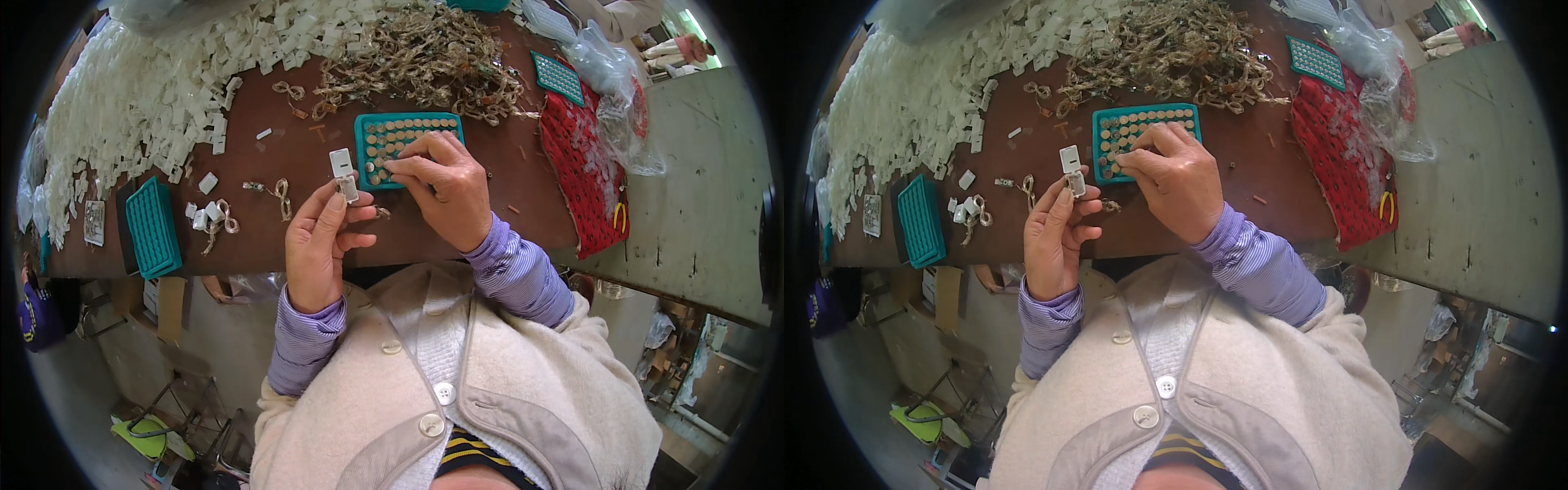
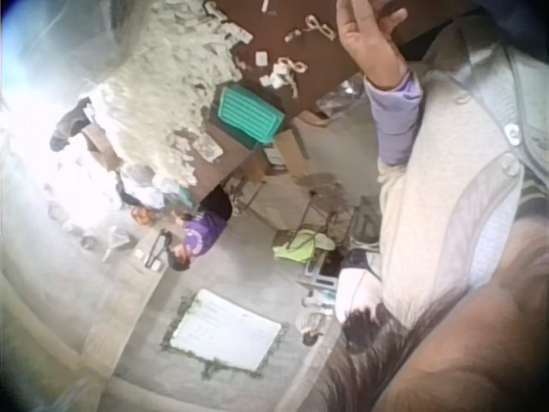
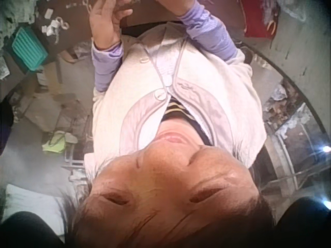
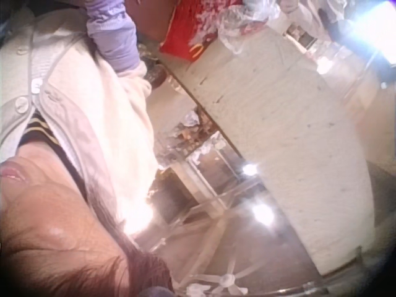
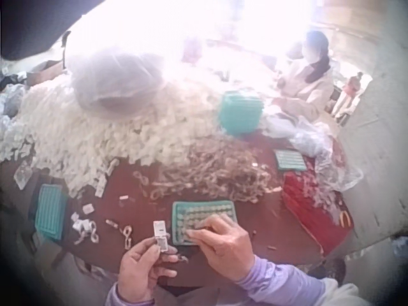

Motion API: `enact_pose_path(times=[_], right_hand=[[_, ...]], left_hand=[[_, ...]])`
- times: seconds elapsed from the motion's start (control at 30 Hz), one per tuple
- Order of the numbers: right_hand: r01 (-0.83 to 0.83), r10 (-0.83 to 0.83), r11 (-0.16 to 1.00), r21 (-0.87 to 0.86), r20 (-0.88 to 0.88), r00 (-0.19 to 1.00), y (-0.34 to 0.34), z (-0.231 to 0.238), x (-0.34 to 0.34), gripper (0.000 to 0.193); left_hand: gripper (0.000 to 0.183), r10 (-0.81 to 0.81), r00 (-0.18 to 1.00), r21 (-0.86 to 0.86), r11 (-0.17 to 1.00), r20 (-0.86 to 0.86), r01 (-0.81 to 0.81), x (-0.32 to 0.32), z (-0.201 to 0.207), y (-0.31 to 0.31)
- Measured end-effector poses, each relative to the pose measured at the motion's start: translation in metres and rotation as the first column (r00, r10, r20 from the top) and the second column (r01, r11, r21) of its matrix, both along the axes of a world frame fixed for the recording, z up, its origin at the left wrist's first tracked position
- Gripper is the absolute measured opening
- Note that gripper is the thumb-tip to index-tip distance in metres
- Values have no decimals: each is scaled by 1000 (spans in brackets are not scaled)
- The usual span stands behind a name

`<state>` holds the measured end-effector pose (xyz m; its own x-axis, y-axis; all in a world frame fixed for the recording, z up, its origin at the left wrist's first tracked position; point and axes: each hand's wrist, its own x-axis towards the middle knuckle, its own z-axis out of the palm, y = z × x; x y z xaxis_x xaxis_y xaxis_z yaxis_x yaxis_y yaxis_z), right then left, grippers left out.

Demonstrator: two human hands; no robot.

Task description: The person inserts small metallic components into white plastic housings and tests each unit with a red light indicator. Completed units are placed on the table while the person continues assembling additional units from a tray of components.

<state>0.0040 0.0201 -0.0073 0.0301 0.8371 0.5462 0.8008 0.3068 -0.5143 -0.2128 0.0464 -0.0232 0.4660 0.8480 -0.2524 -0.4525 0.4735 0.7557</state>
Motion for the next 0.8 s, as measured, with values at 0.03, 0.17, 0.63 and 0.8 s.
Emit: enact_pose_path(times=[0.03,0.17,0.63,0.8], right_hand=[[-15,15,1000,-8,-2,1000,-1,-1,1,11],[-99,100,994,-51,-2,995,-1,-4,7,12],[-179,201,978,102,-276,940,-17,4,19,19],[-144,182,982,123,-403,897,-39,10,21,17]], left_hand=[[38,-1,1000,-11,1000,5,1,1,-1,0],[38,-17,1000,-28,999,20,18,5,-4,0],[34,-30,998,44,999,-48,32,27,0,-19],[34,-83,997,70,994,-8,83,43,2,-25]])
